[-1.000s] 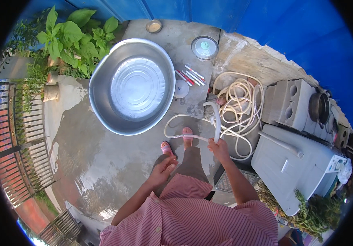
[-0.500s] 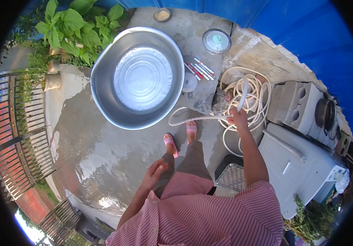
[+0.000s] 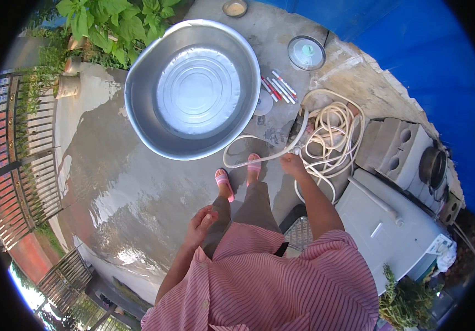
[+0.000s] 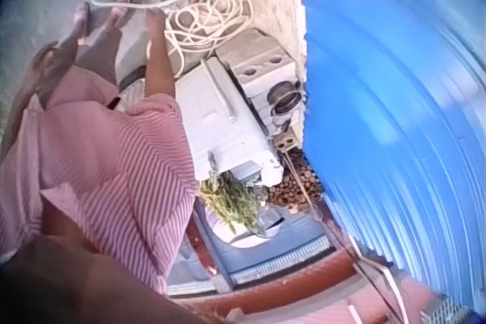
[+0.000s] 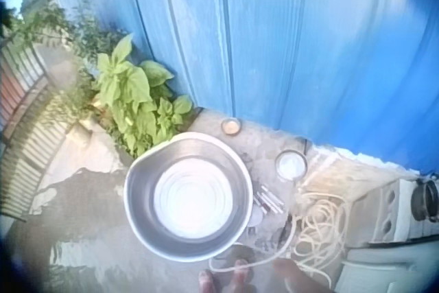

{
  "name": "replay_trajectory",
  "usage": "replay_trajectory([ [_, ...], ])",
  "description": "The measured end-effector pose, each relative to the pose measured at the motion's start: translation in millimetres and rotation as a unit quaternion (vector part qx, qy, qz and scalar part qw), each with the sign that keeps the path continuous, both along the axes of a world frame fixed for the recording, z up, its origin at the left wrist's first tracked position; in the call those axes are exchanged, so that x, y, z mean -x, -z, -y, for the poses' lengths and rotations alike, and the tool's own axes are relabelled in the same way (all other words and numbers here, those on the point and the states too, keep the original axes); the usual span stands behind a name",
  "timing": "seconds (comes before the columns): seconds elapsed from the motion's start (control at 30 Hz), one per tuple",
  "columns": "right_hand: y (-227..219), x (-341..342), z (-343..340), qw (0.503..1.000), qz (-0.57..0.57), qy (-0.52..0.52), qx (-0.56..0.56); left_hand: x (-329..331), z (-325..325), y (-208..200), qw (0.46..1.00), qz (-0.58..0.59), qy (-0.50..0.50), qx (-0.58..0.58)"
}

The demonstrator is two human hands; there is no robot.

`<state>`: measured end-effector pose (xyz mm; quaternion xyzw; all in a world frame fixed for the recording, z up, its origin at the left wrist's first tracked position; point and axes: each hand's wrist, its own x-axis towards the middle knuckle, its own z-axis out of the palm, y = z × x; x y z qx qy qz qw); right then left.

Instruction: The person empties a blue basin onto the concrete and then places a white hose into a large metal basin to fill it with water.

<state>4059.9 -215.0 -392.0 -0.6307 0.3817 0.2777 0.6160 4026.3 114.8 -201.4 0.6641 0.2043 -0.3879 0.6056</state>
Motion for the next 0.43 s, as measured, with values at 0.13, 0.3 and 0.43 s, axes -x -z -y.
replay_trajectory([
  [0.13,-7,51,-9,0.996,-0.042,-0.077,-0.004,17,-16,0,0.999,-0.006,-0.044,0.003],
  [0.3,-49,77,-12,0.981,-0.133,-0.14,0.031,46,-48,-6,0.996,-0.005,-0.064,-0.057],
  [0.43,-55,92,-21,0.977,-0.143,-0.15,0.055,90,-84,3,0.988,-0.014,-0.132,-0.075],
])
